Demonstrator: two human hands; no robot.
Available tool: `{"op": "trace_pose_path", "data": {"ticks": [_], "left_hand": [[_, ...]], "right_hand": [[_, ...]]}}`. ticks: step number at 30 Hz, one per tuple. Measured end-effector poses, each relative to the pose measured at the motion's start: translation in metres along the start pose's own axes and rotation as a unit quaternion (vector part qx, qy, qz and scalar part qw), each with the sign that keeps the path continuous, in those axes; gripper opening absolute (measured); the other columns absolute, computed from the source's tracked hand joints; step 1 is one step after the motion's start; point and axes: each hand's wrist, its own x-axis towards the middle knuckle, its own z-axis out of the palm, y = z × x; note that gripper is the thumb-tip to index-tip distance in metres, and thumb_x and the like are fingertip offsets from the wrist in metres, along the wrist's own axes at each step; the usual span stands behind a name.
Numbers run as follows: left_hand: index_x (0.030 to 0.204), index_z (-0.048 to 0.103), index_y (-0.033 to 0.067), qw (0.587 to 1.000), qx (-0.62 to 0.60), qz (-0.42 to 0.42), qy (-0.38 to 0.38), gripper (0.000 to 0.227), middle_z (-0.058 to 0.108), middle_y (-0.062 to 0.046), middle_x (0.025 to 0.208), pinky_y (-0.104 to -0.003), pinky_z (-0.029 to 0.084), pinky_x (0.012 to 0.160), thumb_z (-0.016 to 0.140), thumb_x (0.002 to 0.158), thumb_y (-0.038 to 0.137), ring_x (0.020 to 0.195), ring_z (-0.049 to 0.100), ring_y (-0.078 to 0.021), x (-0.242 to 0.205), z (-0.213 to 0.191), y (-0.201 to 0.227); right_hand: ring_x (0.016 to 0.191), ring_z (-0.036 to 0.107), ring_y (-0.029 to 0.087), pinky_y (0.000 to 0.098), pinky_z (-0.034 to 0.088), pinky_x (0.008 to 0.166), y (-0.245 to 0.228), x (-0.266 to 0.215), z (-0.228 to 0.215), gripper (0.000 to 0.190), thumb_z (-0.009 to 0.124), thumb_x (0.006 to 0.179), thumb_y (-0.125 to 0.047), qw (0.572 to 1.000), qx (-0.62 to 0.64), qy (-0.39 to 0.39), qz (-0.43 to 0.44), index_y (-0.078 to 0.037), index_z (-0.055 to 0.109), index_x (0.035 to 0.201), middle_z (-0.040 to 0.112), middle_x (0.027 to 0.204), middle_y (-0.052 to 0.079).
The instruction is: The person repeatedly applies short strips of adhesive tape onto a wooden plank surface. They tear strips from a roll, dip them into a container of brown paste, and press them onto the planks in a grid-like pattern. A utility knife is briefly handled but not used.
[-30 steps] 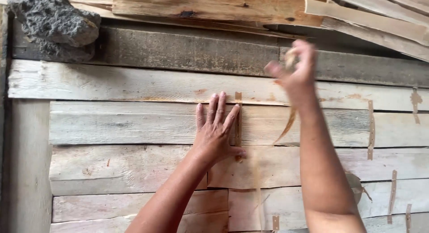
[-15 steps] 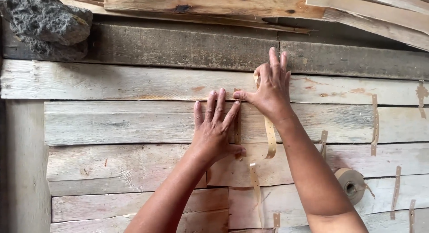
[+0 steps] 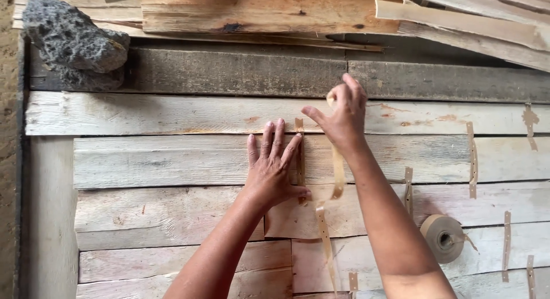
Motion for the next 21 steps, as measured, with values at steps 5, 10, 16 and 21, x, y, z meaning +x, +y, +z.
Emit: {"op": "trace_pose_path", "data": {"ticks": [5, 10, 16, 21], "left_hand": [[0.162, 0.019, 0.0207, 1.000, -0.015, 0.000, 0.008, 0.137, -0.004, -0.019, 0.170, -0.069, 0.000, 0.119, 0.087, 0.055, 0.072, 0.156, -0.005, -0.0390, -0.001, 0.001, 0.000], [0.164, 0.014, 0.0221, 1.000, -0.003, -0.001, -0.008, 0.139, -0.005, -0.019, 0.170, -0.069, 0.000, 0.118, 0.087, 0.057, 0.071, 0.155, -0.005, -0.0394, -0.001, -0.004, 0.002], [0.162, 0.017, 0.0261, 1.000, 0.005, -0.002, -0.013, 0.136, -0.005, -0.019, 0.170, -0.070, 0.002, 0.118, 0.084, 0.055, 0.077, 0.155, -0.006, -0.0400, 0.001, 0.000, 0.000], [0.162, 0.017, 0.0268, 1.000, 0.004, 0.002, -0.007, 0.136, -0.004, -0.019, 0.169, -0.071, 0.002, 0.117, 0.084, 0.054, 0.076, 0.155, -0.005, -0.0401, 0.002, 0.001, -0.001]], "right_hand": [[0.147, 0.023, 0.054, 0.0697, 0.024, 0.118, -0.018, -0.021, -0.020, 0.077, 0.086, 0.070, -0.070, 0.999, -0.002, -0.013, -0.052, -0.008, 0.052, 0.102, 0.032, 0.159, 0.022], [0.153, 0.009, 0.050, 0.0780, 0.018, 0.114, -0.036, -0.008, -0.022, 0.077, 0.085, 0.070, -0.070, 0.996, -0.030, -0.075, -0.021, -0.010, 0.053, 0.105, 0.024, 0.165, 0.023], [0.154, -0.009, 0.047, 0.0770, 0.007, 0.116, -0.040, 0.004, -0.024, 0.075, 0.089, 0.071, -0.061, 0.984, -0.058, -0.168, -0.029, -0.011, 0.050, 0.110, -0.004, 0.172, 0.019], [0.154, -0.007, 0.049, 0.0811, 0.009, 0.114, -0.032, 0.003, -0.020, 0.073, 0.088, 0.075, -0.058, 0.985, -0.022, -0.168, -0.042, -0.009, 0.048, 0.112, -0.006, 0.171, 0.019]]}}
